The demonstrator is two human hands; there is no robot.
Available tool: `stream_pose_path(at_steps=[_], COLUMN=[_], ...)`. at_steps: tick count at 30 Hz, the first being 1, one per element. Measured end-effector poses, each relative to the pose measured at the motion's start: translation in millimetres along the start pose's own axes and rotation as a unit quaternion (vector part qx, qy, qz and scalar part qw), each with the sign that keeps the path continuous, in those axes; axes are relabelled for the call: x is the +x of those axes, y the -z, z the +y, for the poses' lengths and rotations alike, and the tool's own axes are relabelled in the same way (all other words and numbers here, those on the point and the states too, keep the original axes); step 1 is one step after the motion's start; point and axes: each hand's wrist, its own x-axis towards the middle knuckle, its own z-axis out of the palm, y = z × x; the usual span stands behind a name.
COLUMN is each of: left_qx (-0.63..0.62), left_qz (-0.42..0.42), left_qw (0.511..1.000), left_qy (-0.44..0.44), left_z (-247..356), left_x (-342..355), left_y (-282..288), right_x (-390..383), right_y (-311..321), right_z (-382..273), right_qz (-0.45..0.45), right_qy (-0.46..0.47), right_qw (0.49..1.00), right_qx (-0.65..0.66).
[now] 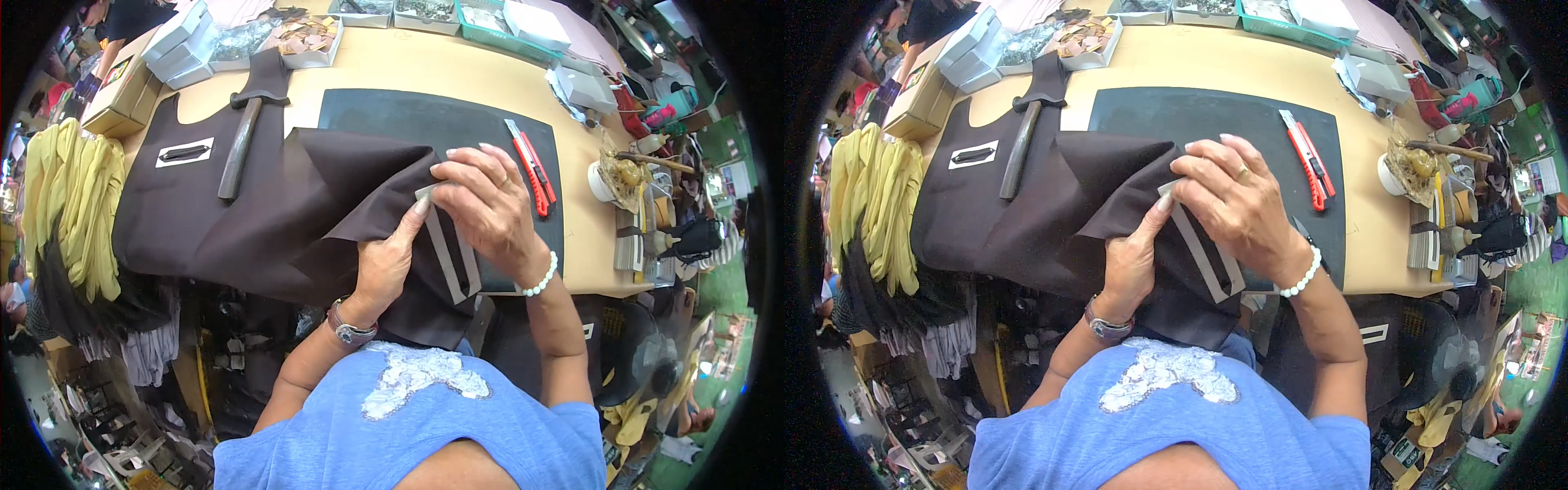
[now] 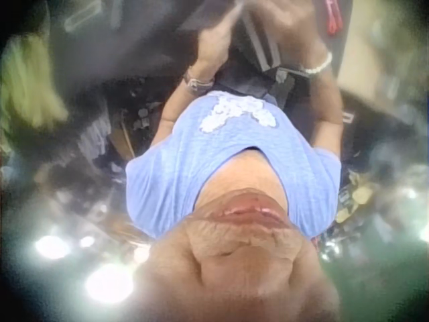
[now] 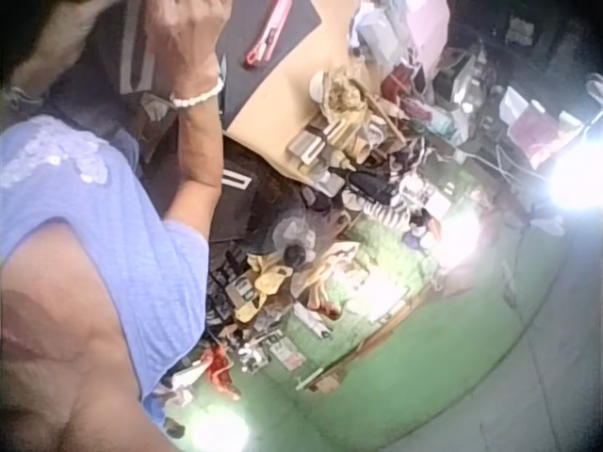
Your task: The person applies a white rectangular template to a black leather piece, cuts out a rectangular slot using a utility knife and small snips, then folds the material edges and secures them.
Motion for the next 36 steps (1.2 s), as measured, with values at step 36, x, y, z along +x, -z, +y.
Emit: stream_pose_path(at_steps=[36], left_qx=[0.346], left_qz=[-0.446], left_qw=[0.824], left_qy=[0.040], left_z=[98], left_x=[-26], left_y=[37], right_x=[-94], right_y=[-31], right_z=[-52], right_qz=[0.033], right_qy=[-0.290], right_qw=[0.949], right_qx=[0.117])
